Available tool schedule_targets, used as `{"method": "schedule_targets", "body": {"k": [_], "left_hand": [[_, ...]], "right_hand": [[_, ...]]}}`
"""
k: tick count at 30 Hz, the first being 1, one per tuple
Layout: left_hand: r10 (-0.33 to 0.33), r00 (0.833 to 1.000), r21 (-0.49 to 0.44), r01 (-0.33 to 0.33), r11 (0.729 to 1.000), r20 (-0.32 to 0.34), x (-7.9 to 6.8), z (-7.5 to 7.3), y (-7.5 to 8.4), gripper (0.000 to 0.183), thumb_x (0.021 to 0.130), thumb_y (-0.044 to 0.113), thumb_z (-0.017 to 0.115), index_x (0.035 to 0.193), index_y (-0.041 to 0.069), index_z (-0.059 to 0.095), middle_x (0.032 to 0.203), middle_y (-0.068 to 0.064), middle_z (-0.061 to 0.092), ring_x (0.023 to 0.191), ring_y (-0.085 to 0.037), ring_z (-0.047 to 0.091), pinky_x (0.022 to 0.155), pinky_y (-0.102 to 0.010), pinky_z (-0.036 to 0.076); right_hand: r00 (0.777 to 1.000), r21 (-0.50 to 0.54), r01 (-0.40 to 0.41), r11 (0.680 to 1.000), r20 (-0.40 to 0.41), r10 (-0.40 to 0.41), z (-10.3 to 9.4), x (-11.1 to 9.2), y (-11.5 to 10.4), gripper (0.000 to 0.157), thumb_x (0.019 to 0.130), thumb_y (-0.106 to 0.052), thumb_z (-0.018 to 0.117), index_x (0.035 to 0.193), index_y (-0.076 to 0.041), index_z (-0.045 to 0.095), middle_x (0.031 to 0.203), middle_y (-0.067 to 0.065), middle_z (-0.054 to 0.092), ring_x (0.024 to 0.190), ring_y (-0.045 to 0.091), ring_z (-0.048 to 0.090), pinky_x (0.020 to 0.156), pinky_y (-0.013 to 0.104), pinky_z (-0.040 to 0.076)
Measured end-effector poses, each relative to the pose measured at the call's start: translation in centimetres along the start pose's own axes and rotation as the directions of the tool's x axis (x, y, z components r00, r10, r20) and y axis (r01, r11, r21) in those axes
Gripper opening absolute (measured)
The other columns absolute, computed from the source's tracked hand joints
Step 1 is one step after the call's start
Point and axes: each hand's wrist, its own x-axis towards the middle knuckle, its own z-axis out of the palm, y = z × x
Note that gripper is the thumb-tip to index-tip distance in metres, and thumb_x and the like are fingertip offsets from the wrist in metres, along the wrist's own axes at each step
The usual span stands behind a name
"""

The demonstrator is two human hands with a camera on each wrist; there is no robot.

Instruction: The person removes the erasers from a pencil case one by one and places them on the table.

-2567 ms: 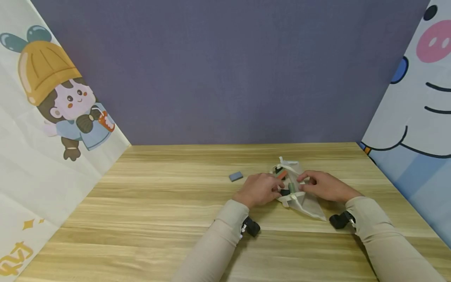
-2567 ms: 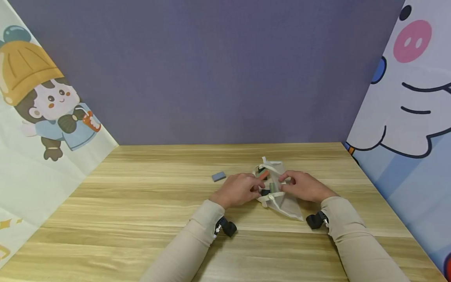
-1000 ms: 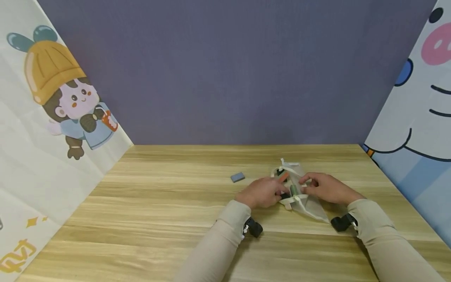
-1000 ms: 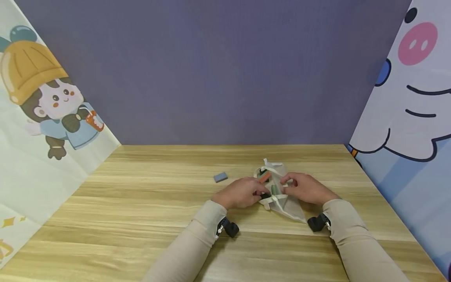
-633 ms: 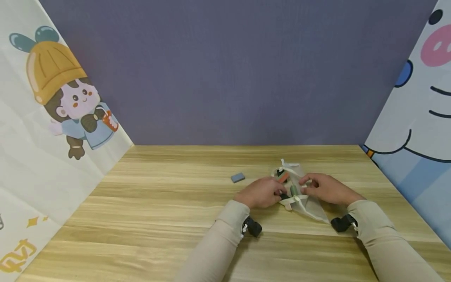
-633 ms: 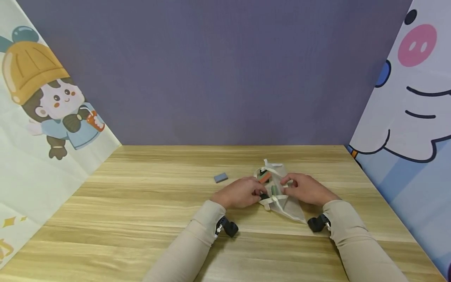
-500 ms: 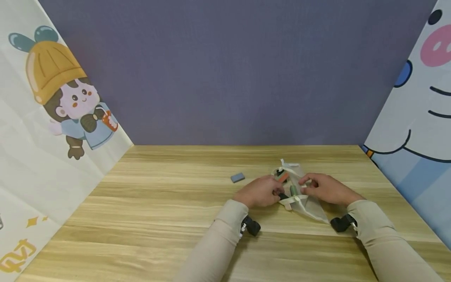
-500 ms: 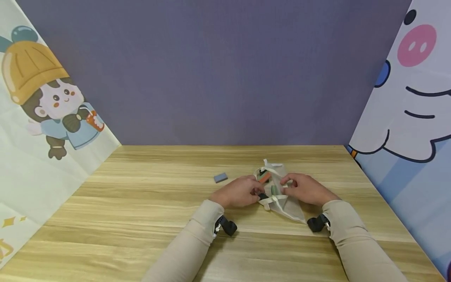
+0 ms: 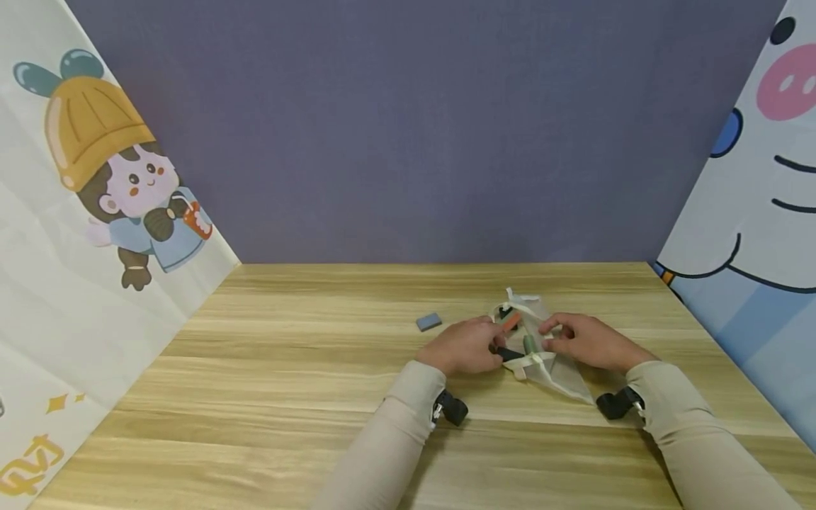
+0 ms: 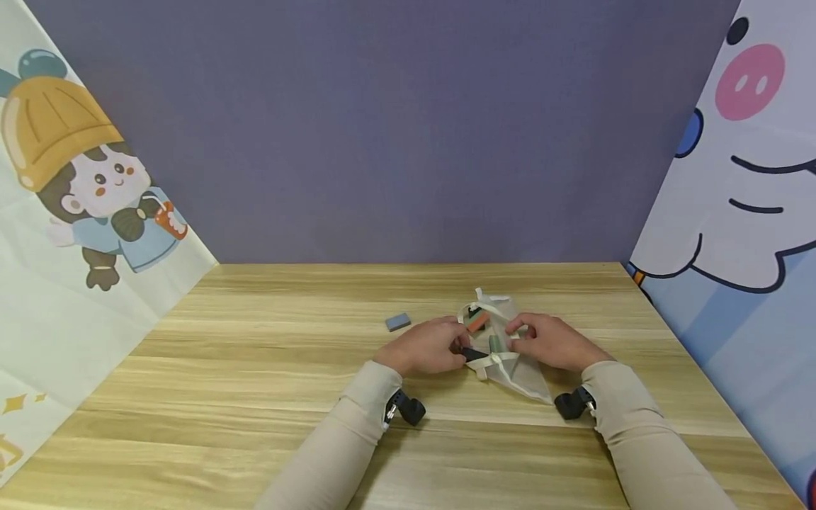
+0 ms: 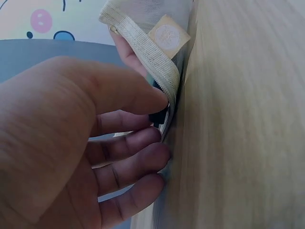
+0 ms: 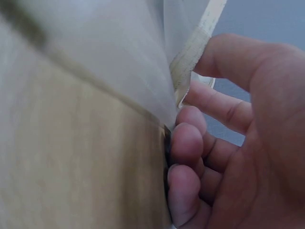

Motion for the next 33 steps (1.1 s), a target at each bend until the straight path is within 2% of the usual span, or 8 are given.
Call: {"method": "schedule_targets", "body": {"k": [5,6,8,11,16,23,31,33], "left_hand": [[0.018,1.0,0.03,-0.018,0.999,0.001,0.09,-0.02,0.04,0.024,0.095,0.029,0.069,0.118,0.026,0.07,0.101,0.012,0.058,0.085,-0.003,0.055,0.074,-0.023,0.047],[0.025,1.0,0.032,-0.025,0.999,0.0,0.09,-0.04,0.03,0.031,0.095,0.029,0.069,0.126,0.025,0.068,0.103,0.012,0.059,0.087,-0.002,0.055,0.075,-0.023,0.047],[0.046,0.999,0.036,-0.045,0.998,-0.007,0.07,-0.07,0.0,0.034,0.095,0.029,0.069,0.129,0.026,0.067,0.104,0.011,0.059,0.087,-0.003,0.056,0.073,-0.023,0.047],[0.085,0.996,0.035,-0.084,0.996,-0.027,0.13,-0.05,0.0,0.031,0.095,0.027,0.069,0.126,0.026,0.068,0.107,0.013,0.062,0.09,-0.002,0.057,0.075,-0.022,0.047],[0.124,0.991,0.055,-0.122,0.991,-0.042,0.3,0.04,0.08,0.019,0.096,0.025,0.07,0.114,0.027,0.073,0.113,0.016,0.066,0.094,-0.001,0.058,0.079,-0.02,0.047],[0.126,0.991,0.083,-0.122,0.989,-0.046,0.29,-0.02,0.02,0.026,0.096,0.026,0.07,0.121,0.027,0.071,0.117,0.017,0.066,0.097,0.001,0.058,0.081,-0.019,0.047],[0.106,0.993,0.061,-0.103,0.993,-0.046,-0.12,-0.41,-0.46,0.023,0.095,0.028,0.071,0.118,0.029,0.07,0.105,0.013,0.066,0.087,-0.001,0.058,0.071,-0.022,0.047],[0.098,0.995,0.066,-0.096,0.993,-0.036,-0.24,-0.41,-0.52,0.042,0.094,0.029,0.071,0.136,0.029,0.062,0.108,0.011,0.065,0.088,-0.001,0.058,0.071,-0.022,0.047]], "right_hand": [[1.0,0.008,-0.007,1.0,-0.001,0.007,0.05,-0.14,-0.09,0.035,0.099,-0.033,0.065,0.125,-0.01,0.064,0.08,0.004,0.054,0.062,0.018,0.043,0.055,0.031,0.036],[1.0,0.011,-0.009,1.0,0.0,0.009,0.08,-0.16,-0.12,0.035,0.098,-0.033,0.066,0.125,-0.01,0.064,0.08,0.005,0.054,0.063,0.018,0.044,0.055,0.031,0.036],[1.0,0.016,-0.01,1.0,0.001,0.01,0.13,-0.17,-0.12,0.034,0.098,-0.032,0.066,0.124,-0.01,0.064,0.08,0.005,0.054,0.063,0.019,0.044,0.056,0.031,0.036],[1.0,0.01,-0.009,1.0,0.0,0.009,0.16,-0.16,-0.12,0.035,0.099,-0.033,0.065,0.125,-0.01,0.064,0.08,0.005,0.055,0.063,0.019,0.044,0.056,0.031,0.036],[1.0,-0.009,-0.001,1.0,-0.006,0.001,0.06,-0.08,-0.19,0.034,0.099,-0.033,0.065,0.124,-0.01,0.064,0.081,0.004,0.055,0.063,0.018,0.044,0.056,0.031,0.036],[1.0,-0.012,0.008,1.0,-0.013,-0.008,-0.06,-0.04,-0.32,0.032,0.098,-0.031,0.066,0.122,-0.01,0.065,0.079,0.004,0.054,0.063,0.018,0.044,0.056,0.031,0.036],[1.0,-0.008,0.009,1.0,-0.01,-0.009,-0.04,0.05,-0.18,0.031,0.098,-0.03,0.066,0.122,-0.009,0.065,0.08,0.004,0.054,0.065,0.019,0.045,0.057,0.031,0.038],[1.0,-0.006,0.007,1.0,-0.007,-0.007,-0.02,0.08,-0.17,0.032,0.098,-0.031,0.066,0.122,-0.009,0.065,0.081,0.004,0.054,0.065,0.019,0.046,0.057,0.032,0.038]]}}
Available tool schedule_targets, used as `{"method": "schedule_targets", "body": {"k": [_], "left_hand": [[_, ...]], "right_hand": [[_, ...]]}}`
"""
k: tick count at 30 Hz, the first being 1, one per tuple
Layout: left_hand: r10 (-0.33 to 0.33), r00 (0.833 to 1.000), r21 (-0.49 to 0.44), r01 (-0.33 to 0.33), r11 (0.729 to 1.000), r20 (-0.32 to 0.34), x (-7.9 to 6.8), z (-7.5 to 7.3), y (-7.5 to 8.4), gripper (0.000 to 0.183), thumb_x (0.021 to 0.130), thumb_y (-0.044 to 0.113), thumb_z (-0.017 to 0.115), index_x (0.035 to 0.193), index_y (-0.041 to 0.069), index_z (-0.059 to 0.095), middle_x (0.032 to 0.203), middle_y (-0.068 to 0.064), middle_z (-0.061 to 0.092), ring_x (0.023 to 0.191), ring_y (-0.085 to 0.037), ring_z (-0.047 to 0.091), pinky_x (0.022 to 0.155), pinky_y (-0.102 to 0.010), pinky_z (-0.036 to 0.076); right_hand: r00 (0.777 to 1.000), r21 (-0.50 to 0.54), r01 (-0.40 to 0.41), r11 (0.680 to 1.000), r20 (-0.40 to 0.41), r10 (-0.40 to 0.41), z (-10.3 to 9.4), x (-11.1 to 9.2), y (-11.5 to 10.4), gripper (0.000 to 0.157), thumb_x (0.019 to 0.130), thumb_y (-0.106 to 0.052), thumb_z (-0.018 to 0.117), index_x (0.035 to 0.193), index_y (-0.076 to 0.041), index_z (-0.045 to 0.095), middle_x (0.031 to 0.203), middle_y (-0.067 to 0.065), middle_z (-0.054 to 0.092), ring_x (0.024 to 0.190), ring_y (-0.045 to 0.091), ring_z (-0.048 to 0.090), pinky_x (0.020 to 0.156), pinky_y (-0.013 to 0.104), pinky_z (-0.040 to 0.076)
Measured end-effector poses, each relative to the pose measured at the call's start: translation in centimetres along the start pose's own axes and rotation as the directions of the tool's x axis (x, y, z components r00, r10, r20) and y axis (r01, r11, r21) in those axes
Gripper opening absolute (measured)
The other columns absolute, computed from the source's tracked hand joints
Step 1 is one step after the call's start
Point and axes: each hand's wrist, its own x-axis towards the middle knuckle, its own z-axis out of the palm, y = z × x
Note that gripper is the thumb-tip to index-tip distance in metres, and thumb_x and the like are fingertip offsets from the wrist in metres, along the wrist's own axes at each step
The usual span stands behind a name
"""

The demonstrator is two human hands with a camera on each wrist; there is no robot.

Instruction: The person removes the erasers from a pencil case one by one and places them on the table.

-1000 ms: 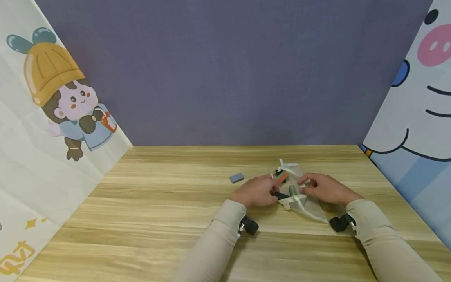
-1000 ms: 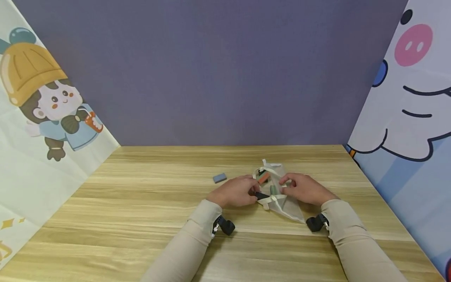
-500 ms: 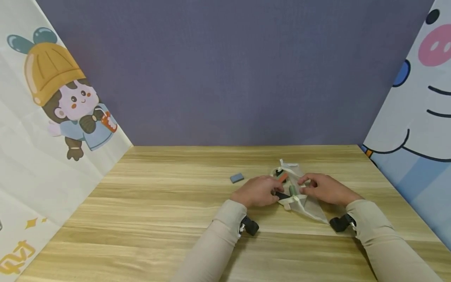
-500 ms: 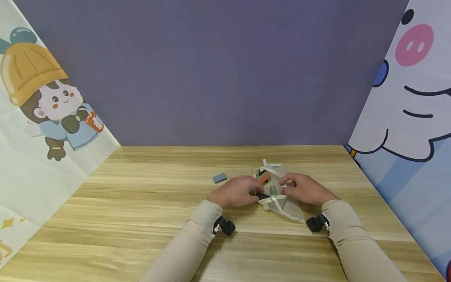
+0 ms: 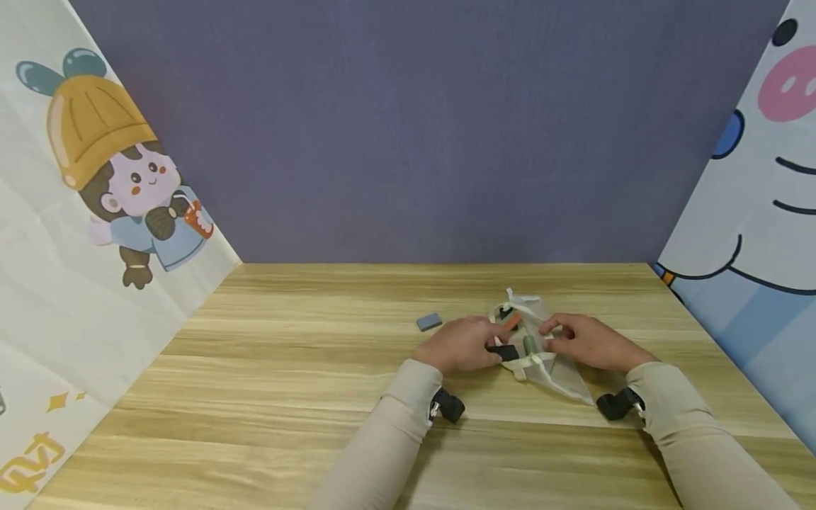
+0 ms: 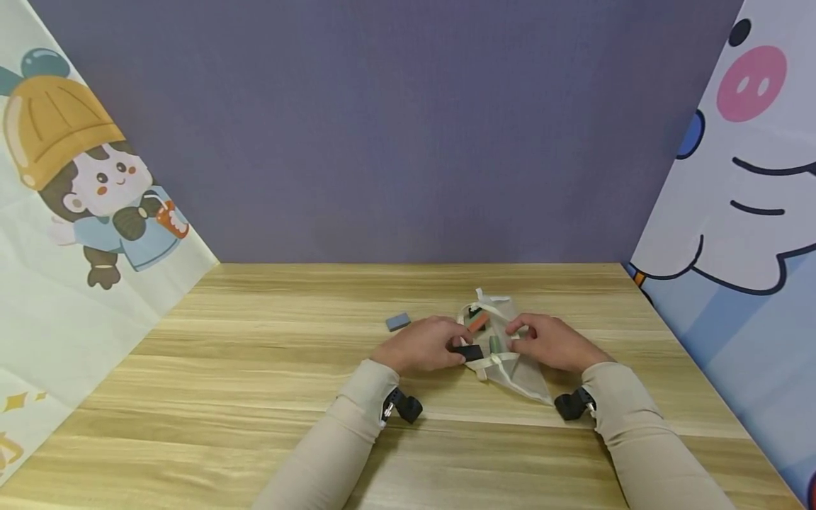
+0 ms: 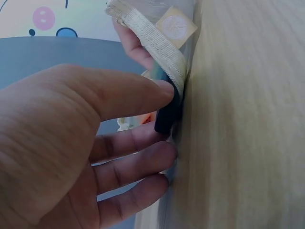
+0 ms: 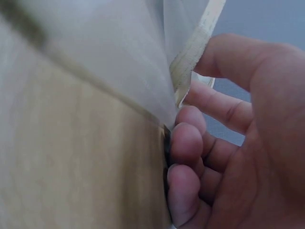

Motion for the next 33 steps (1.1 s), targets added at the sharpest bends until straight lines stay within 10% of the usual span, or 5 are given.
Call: {"method": "schedule_targets", "body": {"k": [5,17,33], "left_hand": [[-0.022,1.0,0.002,0.022,1.0,0.021,-0.04,0.12,0.0,0.083,0.092,0.033,0.074,0.159,0.035,0.025,0.109,0.008,0.062,0.088,-0.001,0.057,0.069,-0.023,0.048],[-0.038,0.998,0.008,0.038,0.999,0.04,0.1,0.32,-0.03,0.084,0.09,0.034,0.075,0.159,0.037,0.026,0.096,0.012,0.06,0.081,-0.001,0.055,0.063,-0.025,0.046],[-0.028,0.998,-0.017,0.029,0.999,0.057,-0.13,0.1,0.02,0.035,0.094,0.034,0.06,0.128,0.034,0.067,0.104,0.013,0.061,0.081,-0.007,0.053,0.067,-0.027,0.042]], "right_hand": [[1.0,0.007,-0.005,1.0,0.004,0.005,-0.04,-0.14,0.02,0.032,0.099,-0.031,0.065,0.123,-0.009,0.064,0.081,0.004,0.055,0.066,0.02,0.046,0.058,0.032,0.038],[1.0,0.009,-0.012,1.0,0.004,0.012,-0.01,-0.16,-0.11,0.032,0.099,-0.032,0.064,0.123,-0.011,0.064,0.082,0.004,0.055,0.065,0.019,0.046,0.058,0.032,0.038],[1.0,0.003,-0.007,1.0,-0.001,0.007,0.08,-0.16,0.05,0.034,0.099,-0.033,0.064,0.124,-0.01,0.064,0.082,0.004,0.054,0.066,0.02,0.045,0.058,0.033,0.037]]}}
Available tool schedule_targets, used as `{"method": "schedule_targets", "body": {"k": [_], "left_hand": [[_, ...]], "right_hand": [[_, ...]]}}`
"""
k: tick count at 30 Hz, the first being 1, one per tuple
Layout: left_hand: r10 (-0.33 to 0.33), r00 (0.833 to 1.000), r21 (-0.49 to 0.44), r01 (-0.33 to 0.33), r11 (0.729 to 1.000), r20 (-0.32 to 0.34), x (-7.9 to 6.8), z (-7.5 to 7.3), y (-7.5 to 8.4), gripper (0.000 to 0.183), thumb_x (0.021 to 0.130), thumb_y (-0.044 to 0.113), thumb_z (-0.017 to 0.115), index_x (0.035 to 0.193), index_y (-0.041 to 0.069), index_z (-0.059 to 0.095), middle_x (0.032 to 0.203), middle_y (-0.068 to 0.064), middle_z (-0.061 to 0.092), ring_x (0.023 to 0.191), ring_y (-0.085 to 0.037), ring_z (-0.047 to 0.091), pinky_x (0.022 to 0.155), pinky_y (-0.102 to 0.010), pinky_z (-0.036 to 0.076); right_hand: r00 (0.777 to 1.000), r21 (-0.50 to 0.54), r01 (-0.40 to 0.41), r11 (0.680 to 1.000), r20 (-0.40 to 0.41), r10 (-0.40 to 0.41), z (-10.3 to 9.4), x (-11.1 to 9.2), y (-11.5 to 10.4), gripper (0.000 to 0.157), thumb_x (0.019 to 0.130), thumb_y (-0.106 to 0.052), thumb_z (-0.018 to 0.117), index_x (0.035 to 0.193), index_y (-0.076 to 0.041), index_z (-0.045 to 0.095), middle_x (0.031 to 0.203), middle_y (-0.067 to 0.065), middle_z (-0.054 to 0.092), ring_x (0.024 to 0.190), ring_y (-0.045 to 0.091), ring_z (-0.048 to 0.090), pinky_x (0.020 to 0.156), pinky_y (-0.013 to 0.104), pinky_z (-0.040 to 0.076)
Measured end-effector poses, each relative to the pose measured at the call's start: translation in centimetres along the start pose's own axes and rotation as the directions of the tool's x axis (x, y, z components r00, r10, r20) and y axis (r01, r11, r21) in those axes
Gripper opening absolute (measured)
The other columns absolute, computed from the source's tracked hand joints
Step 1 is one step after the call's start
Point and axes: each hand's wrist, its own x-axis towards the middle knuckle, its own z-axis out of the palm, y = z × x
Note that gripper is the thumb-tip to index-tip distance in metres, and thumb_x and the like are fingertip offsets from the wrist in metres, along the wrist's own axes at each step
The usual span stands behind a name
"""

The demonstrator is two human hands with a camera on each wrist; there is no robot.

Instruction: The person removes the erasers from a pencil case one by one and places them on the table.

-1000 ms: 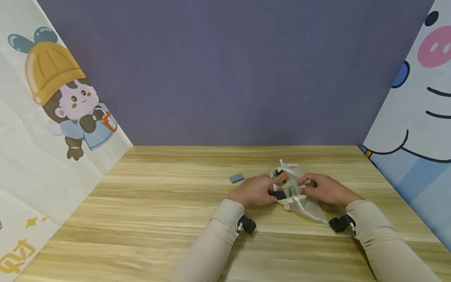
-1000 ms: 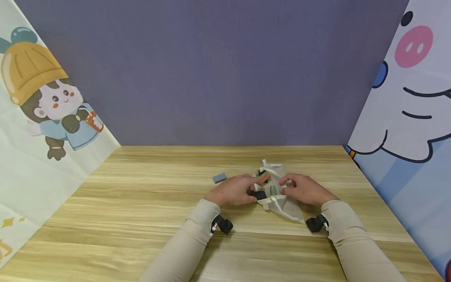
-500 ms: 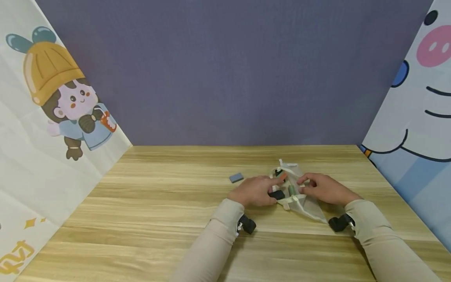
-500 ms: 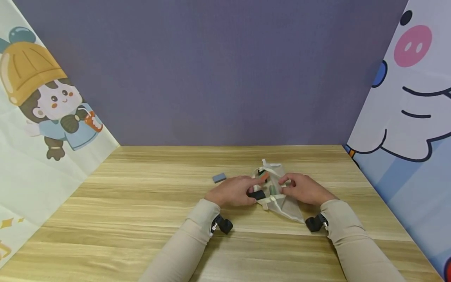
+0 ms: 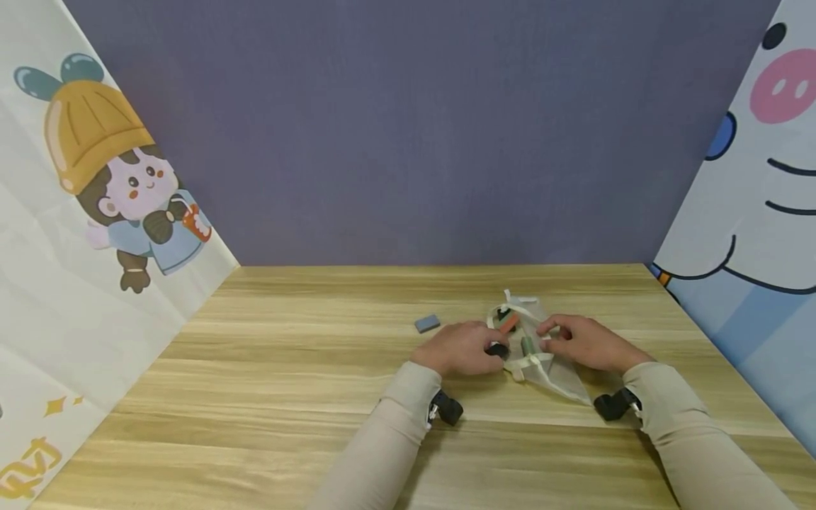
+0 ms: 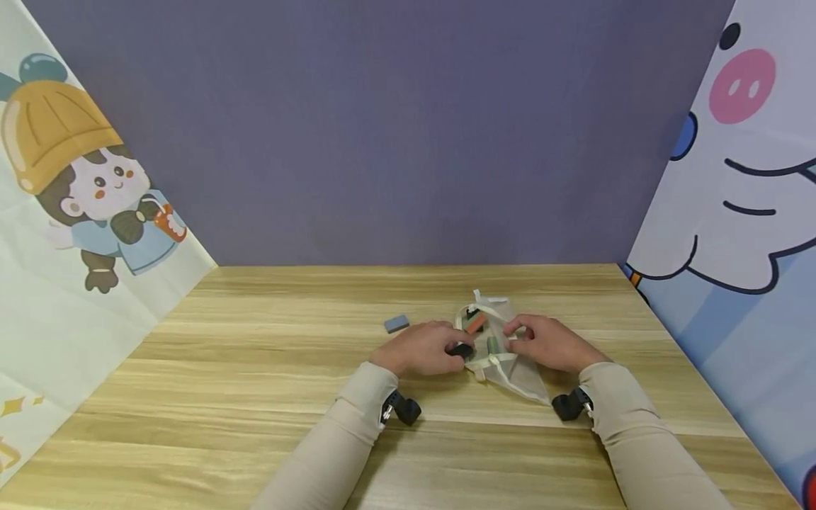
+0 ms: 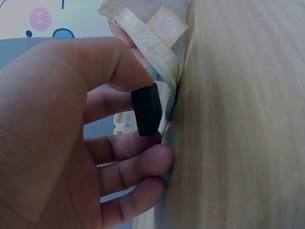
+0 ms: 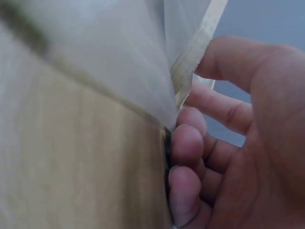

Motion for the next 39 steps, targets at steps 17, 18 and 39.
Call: {"method": "schedule_targets", "body": {"k": [17,18,39], "left_hand": [[-0.008,0.998,-0.073,0.004,0.997,-0.055,-0.8,-0.4,-0.3,0.031,0.099,0.035,0.062,0.126,0.022,0.067,0.079,0.008,0.055,0.062,-0.008,0.048,0.059,-0.025,0.04],[-0.014,0.998,-0.082,0.01,0.997,-0.058,-0.8,-0.5,-0.3,0.036,0.098,0.035,0.062,0.132,0.022,0.065,0.079,0.008,0.056,0.061,-0.008,0.049,0.059,-0.025,0.04],[-0.05,0.991,-0.007,0.049,0.999,-0.121,-2.1,-0.8,-0.5,0.043,0.098,0.041,0.063,0.138,0.026,0.061,0.119,0.009,0.065,0.088,-0.003,0.06,0.07,-0.027,0.049]], "right_hand": [[1.0,0.002,-0.001,1.0,0.005,0.001,0.1,0.0,0.0,0.031,0.099,-0.03,0.065,0.122,-0.009,0.065,0.083,0.004,0.055,0.067,0.02,0.046,0.058,0.032,0.038],[1.0,0.002,0.0,1.0,0.005,0.0,0.1,0.0,0.0,0.031,0.099,-0.03,0.065,0.122,-0.009,0.065,0.083,0.004,0.055,0.067,0.02,0.046,0.058,0.032,0.038],[1.0,0.029,-0.006,1.0,0.0,0.006,0.2,-0.4,0.0,0.031,0.099,-0.031,0.064,0.123,-0.011,0.064,0.082,0.005,0.054,0.065,0.019,0.045,0.057,0.032,0.037]]}}
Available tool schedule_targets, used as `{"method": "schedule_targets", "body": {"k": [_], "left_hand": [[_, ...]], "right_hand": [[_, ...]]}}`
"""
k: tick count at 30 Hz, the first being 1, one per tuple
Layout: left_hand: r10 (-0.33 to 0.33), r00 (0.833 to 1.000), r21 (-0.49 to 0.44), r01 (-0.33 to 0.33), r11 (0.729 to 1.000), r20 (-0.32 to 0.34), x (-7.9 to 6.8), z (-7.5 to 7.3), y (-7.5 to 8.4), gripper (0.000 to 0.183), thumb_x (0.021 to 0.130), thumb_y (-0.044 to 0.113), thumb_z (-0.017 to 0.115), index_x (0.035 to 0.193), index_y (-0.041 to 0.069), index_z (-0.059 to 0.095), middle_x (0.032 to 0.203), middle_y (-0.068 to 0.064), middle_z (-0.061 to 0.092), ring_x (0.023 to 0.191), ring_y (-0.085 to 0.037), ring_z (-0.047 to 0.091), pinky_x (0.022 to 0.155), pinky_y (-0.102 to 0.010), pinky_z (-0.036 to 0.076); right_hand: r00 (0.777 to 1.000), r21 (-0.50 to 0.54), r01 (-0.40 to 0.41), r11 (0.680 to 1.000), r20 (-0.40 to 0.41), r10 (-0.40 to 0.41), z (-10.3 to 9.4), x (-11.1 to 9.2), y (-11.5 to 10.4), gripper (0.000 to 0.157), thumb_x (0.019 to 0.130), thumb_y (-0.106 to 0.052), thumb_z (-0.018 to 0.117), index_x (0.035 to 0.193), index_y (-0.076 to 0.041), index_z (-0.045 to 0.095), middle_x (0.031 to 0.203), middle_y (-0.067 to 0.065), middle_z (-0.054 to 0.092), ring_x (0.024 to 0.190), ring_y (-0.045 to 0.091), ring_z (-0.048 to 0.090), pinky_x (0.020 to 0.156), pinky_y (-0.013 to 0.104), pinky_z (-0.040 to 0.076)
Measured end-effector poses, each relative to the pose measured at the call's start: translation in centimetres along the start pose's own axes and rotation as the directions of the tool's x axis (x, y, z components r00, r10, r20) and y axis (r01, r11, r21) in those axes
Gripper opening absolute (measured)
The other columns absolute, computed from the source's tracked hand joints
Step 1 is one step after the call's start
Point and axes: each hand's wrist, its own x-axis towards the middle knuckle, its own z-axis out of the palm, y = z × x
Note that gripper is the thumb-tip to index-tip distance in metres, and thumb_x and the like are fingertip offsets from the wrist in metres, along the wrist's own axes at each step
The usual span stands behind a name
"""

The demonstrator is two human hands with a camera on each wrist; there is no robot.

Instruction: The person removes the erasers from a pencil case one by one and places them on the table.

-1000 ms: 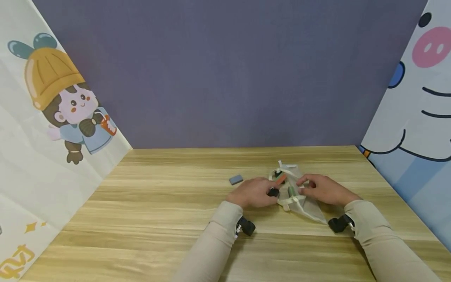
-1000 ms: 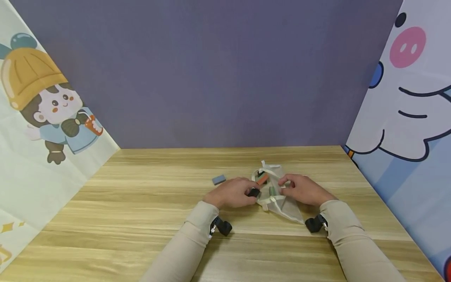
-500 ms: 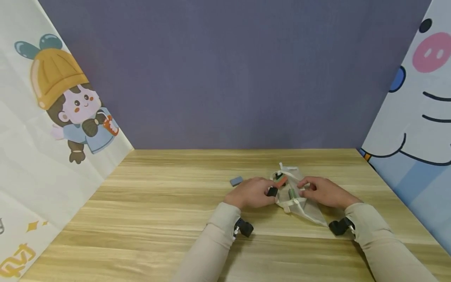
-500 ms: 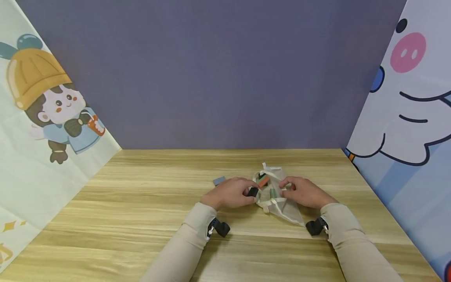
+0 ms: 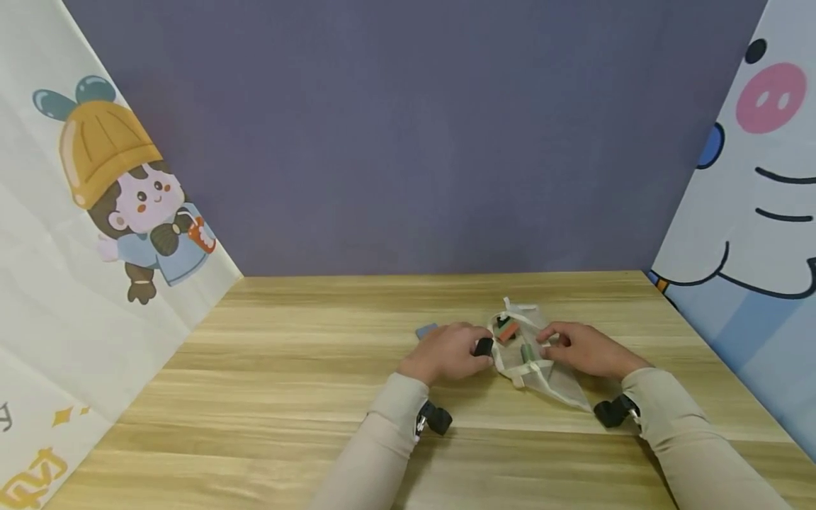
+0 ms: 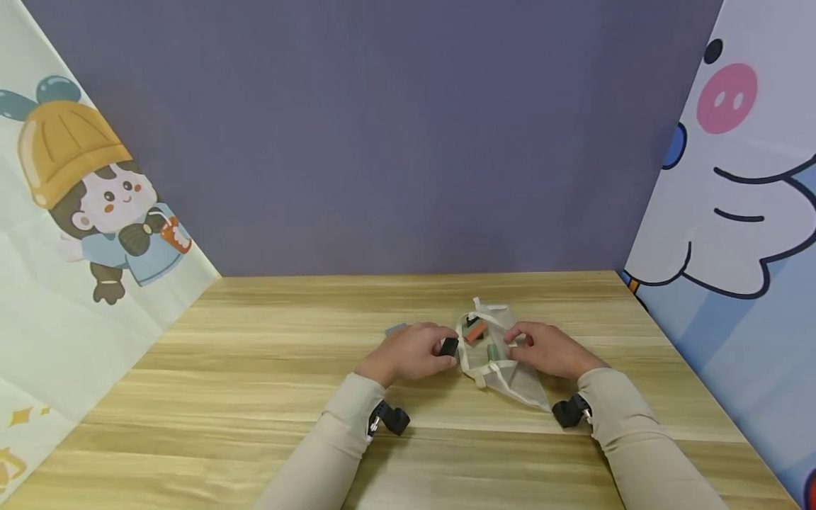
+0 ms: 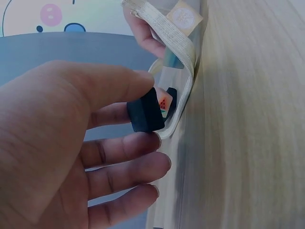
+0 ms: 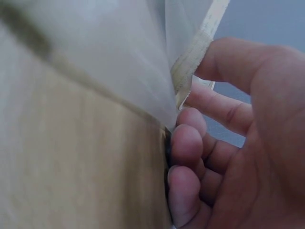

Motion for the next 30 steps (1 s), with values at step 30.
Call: {"method": "schedule_targets", "body": {"k": [30], "left_hand": [[-0.101,0.992,0.219,0.115,0.969,-0.072,-2.1,-0.6,-1.4,0.043,0.096,0.039,0.065,0.138,0.031,0.06,0.12,0.003,0.067,0.097,-0.014,0.065,0.067,-0.034,0.05]], "right_hand": [[0.999,-0.024,0.032,0.999,-0.006,-0.033,-0.1,0.1,0.4,0.032,0.098,-0.03,0.066,0.122,-0.008,0.065,0.087,0.003,0.058,0.07,0.019,0.049,0.061,0.033,0.041]]}}
